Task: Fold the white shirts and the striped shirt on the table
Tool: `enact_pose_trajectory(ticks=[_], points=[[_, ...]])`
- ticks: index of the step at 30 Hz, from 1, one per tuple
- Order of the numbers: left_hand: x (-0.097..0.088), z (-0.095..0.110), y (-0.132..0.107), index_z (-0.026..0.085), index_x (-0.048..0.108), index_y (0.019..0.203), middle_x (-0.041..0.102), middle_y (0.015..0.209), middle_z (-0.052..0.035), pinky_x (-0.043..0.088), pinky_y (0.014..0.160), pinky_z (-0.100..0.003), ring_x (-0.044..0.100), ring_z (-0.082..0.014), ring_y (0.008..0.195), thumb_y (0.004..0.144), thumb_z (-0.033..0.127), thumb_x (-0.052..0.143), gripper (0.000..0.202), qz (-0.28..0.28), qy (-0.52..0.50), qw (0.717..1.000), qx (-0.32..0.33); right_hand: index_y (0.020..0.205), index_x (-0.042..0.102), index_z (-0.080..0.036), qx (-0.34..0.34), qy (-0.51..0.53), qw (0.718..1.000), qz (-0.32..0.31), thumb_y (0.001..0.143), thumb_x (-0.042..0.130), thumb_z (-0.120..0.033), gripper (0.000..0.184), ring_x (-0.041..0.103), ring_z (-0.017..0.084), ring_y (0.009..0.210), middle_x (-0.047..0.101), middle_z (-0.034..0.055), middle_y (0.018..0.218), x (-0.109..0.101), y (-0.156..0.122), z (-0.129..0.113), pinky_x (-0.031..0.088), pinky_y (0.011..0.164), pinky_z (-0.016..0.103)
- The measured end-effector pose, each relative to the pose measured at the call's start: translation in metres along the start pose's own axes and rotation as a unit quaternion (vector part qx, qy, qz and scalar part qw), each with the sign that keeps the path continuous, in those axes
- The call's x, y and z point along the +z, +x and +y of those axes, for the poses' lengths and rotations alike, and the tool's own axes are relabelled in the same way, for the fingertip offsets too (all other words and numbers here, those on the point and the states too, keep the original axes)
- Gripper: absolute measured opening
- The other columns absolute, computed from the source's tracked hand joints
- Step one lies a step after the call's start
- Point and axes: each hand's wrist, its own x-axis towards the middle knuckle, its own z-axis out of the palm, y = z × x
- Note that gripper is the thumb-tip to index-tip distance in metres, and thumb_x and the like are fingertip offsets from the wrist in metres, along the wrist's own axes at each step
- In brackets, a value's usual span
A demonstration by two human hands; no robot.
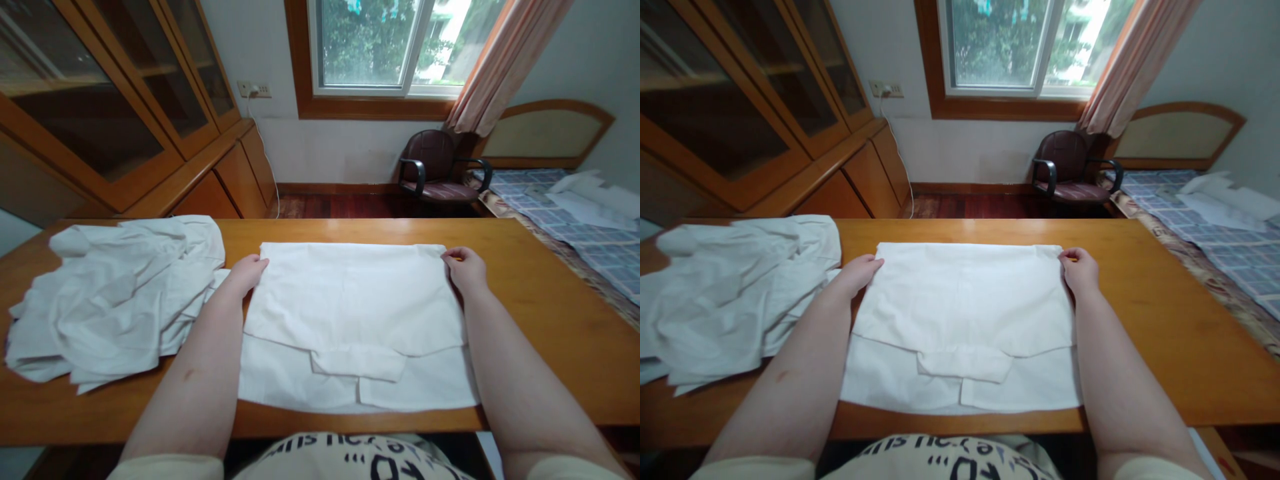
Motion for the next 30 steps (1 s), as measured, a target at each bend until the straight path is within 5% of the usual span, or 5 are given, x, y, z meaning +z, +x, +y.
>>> enact_pose_trajectory(ticks=[6, 10, 17, 25, 30], points=[[0.002, -0.002, 0.006, 0.016, 0.066, 0.091, 0.070, 0.099, -0.0131, 0.047, 0.073, -0.031, 0.065, -0.0279, 0.092, 0.083, 0.040, 0.047, 0.032, -0.021, 0.110, 0.994, 0.003, 0.100, 0.071, -0.017, -0.003, 0.044, 0.995, -0.094, 0.070, 0.063, -0.031, 0.034, 0.060, 0.017, 0.071, 0.071, 0.0068, 0.094, -0.001, 0.003, 0.007, 0.046, 0.067, 0.029], [0.002, -0.001, 0.007, 0.016, 0.065, 0.097, 0.070, 0.103, -0.0121, 0.046, 0.075, -0.030, 0.065, -0.0266, 0.094, 0.084, 0.041, 0.046, 0.034, -0.029, 0.128, 0.991, 0.014, 0.093, 0.074, -0.016, 0.041, 0.019, 0.987, -0.152, 0.067, 0.067, -0.033, 0.032, 0.061, 0.018, 0.066, 0.072, 0.0064, 0.080, -0.006, 0.004, 0.011, 0.046, 0.062, 0.028], [0.000, 0.003, 0.002, 0.015, 0.065, 0.099, 0.070, 0.102, -0.0112, 0.047, 0.073, -0.029, 0.065, -0.0252, 0.091, 0.084, 0.037, 0.047, 0.032, -0.014, 0.125, 0.992, 0.018, 0.103, 0.073, -0.018, -0.075, -0.028, 0.996, -0.034, 0.080, 0.055, -0.032, 0.033, 0.063, 0.023, 0.098, 0.071, 0.0087, 0.103, -0.009, 0.006, 0.001, 0.046, 0.088, 0.034], [-0.001, 0.003, 0.000, 0.015, 0.066, 0.096, 0.071, 0.100, -0.0133, 0.048, 0.074, -0.031, 0.066, -0.0273, 0.092, 0.082, 0.037, 0.050, 0.031, -0.033, 0.170, 0.985, 0.010, 0.111, 0.070, -0.012, -0.072, -0.153, 0.974, -0.152, 0.081, 0.058, -0.035, 0.040, 0.061, 0.030, 0.106, 0.069, 0.0139, 0.111, -0.003, 0.007, 0.003, 0.045, 0.094, 0.040], [0.002, 0.010, -0.010, 0.012, 0.061, 0.111, 0.067, 0.107, -0.0190, 0.049, 0.081, -0.041, 0.063, -0.0328, 0.098, 0.083, 0.039, 0.048, 0.041, 0.086, 0.202, 0.975, 0.018, 0.120, 0.064, -0.011, -0.221, -0.168, 0.959, -0.050, 0.084, 0.054, -0.034, 0.044, 0.052, 0.031, 0.120, 0.057, 0.0173, 0.129, -0.006, -0.006, -0.014, 0.040, 0.103, 0.044]])
